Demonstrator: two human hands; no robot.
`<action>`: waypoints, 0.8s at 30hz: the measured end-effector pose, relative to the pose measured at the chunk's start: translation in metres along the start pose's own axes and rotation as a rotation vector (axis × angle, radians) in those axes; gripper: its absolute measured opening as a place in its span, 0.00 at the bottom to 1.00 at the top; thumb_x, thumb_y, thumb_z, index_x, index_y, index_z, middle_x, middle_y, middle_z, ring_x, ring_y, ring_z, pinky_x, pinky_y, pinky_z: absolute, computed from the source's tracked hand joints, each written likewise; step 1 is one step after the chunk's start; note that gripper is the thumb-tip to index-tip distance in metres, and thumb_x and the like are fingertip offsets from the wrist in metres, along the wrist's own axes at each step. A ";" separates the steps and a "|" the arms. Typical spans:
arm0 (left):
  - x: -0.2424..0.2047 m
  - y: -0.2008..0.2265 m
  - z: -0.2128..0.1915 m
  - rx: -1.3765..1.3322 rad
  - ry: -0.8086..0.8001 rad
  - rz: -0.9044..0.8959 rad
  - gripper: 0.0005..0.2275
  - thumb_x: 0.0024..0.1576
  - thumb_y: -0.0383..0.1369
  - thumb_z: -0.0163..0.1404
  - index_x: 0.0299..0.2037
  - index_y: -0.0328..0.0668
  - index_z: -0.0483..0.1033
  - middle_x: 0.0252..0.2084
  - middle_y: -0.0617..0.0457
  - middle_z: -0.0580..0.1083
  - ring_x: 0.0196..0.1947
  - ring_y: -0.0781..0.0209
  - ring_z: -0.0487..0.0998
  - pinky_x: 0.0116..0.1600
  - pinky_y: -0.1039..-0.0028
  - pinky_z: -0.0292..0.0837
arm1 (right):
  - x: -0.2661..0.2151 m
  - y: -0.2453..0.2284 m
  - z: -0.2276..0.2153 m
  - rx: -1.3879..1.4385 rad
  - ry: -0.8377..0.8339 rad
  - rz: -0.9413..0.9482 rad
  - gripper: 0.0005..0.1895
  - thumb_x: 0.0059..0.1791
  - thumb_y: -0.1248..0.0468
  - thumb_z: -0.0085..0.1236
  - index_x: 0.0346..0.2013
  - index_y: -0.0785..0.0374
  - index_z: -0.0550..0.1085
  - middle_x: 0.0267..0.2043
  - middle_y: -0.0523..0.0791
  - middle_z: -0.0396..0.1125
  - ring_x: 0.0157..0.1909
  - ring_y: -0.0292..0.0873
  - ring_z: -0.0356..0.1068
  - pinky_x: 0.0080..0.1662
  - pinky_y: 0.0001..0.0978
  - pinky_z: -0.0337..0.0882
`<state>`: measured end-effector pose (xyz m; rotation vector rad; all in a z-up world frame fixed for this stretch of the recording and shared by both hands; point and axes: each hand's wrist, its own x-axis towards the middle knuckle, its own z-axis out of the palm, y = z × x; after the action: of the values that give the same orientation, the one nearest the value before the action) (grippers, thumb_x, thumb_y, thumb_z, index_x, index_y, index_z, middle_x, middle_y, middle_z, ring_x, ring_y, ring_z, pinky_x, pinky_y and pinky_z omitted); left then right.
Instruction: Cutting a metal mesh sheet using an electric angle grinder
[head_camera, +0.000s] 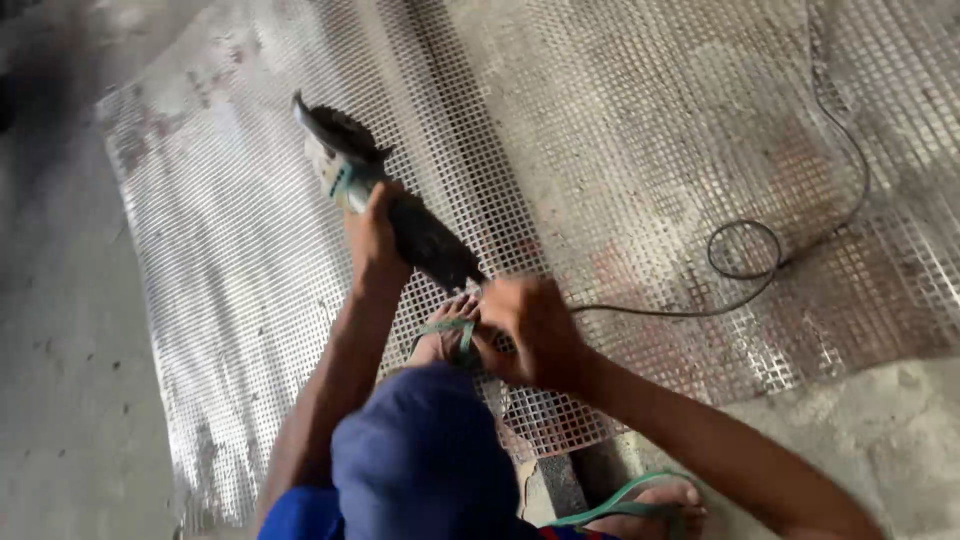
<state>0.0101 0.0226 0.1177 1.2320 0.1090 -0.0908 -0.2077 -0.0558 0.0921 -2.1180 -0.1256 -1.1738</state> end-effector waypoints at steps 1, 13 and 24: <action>0.008 0.008 0.000 -0.047 -0.026 -0.025 0.11 0.43 0.22 0.60 0.31 0.36 0.71 0.22 0.45 0.70 0.17 0.53 0.75 0.22 0.59 0.74 | -0.029 0.004 -0.011 -0.117 -0.127 -0.264 0.16 0.50 0.59 0.52 0.46 0.68 0.65 0.49 0.55 0.62 0.52 0.57 0.65 0.57 0.63 0.66; -0.047 0.097 0.037 -0.048 -0.208 -0.061 0.15 0.47 0.26 0.55 0.41 0.32 0.65 0.29 0.47 0.69 0.23 0.60 0.69 0.29 0.71 0.71 | -0.231 0.038 0.049 -0.314 -1.031 -0.412 0.47 0.48 0.35 0.49 0.62 0.75 0.63 0.66 0.65 0.54 0.68 0.71 0.49 0.67 0.70 0.42; -0.079 0.137 0.023 -0.042 -0.146 -0.137 0.18 0.46 0.26 0.57 0.43 0.34 0.63 0.27 0.49 0.70 0.21 0.60 0.73 0.29 0.72 0.75 | -0.270 0.045 0.101 -0.166 -0.860 -0.397 0.45 0.41 0.51 0.57 0.72 0.51 0.56 0.67 0.71 0.44 0.63 0.82 0.48 0.52 0.99 0.42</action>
<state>-0.0496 0.0464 0.2636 1.1714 0.0676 -0.2959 -0.2759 0.0371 -0.1755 -2.6928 -0.8904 -0.3881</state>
